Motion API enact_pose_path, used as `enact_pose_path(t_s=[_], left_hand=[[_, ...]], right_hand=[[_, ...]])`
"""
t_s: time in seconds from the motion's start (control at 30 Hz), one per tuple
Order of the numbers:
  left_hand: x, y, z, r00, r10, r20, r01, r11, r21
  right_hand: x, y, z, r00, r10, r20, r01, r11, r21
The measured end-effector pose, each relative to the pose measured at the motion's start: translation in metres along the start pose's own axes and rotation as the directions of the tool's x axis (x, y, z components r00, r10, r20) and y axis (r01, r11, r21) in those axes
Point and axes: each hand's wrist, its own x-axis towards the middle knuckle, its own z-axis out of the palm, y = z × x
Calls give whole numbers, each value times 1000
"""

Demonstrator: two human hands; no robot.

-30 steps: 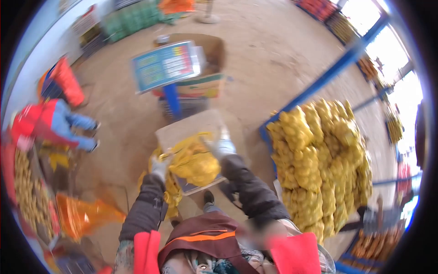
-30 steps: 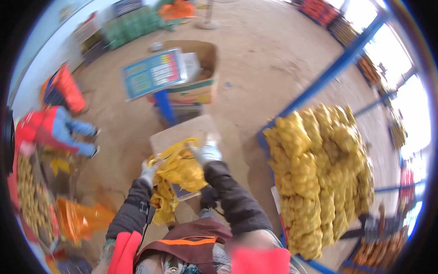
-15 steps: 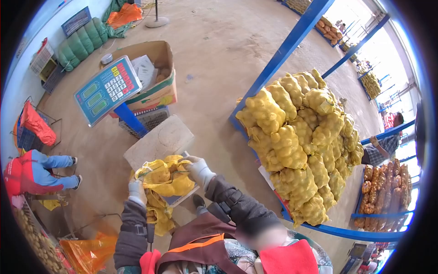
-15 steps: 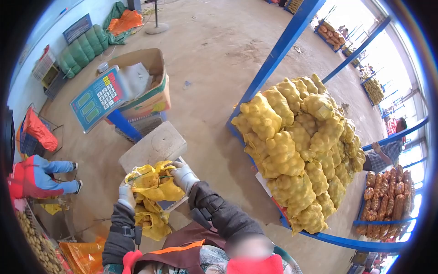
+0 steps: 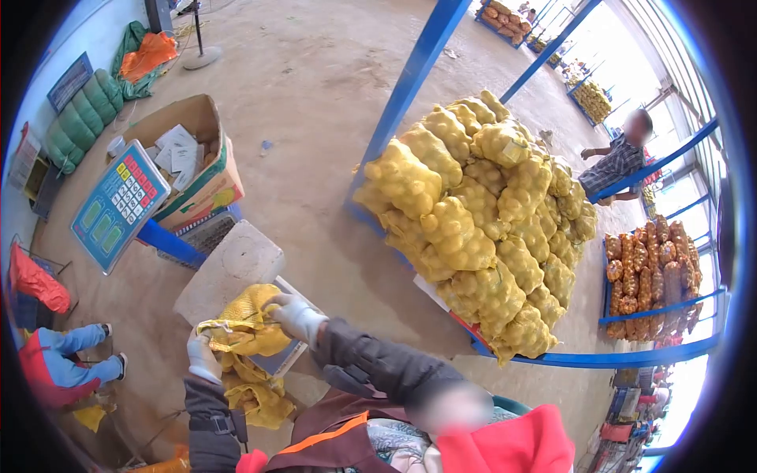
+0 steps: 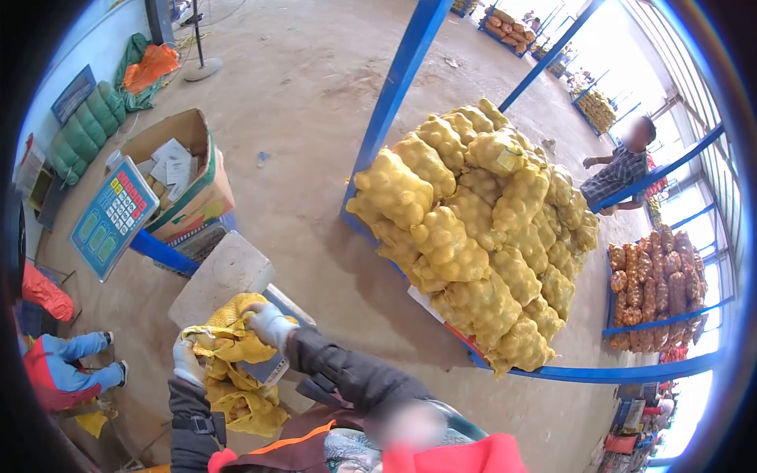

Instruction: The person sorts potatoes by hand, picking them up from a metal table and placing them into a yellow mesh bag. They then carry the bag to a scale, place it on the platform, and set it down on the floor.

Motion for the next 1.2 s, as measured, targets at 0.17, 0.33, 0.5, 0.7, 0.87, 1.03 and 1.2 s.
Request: enact_pose_path(t_s=[0.17,0.33,0.5,0.7,0.87,1.03,1.2], left_hand=[[6,21,11,996,84,29,-79,988,-133],[40,14,5,995,99,28,-98,995,-34],[-2,19,-21,938,296,-179,-264,947,182],[-106,-101,-123,927,90,-364,-79,996,44],[-271,-342,-257,939,-149,-310,250,915,316],[-503,-477,-323,741,-501,-447,343,854,-390],[-706,-575,-341,271,-781,-563,8,587,-810]], right_hand=[[15,-29,2,966,255,-49,-229,926,299],[71,-5,-13,973,188,-135,-149,956,254],[14,-26,-18,975,88,-205,-33,965,259],[-75,89,11,843,334,-423,-364,931,10],[-159,176,111,884,458,92,-314,728,-610],[-222,203,263,834,430,346,14,609,-793],[-284,197,427,598,477,644,359,559,-748]])
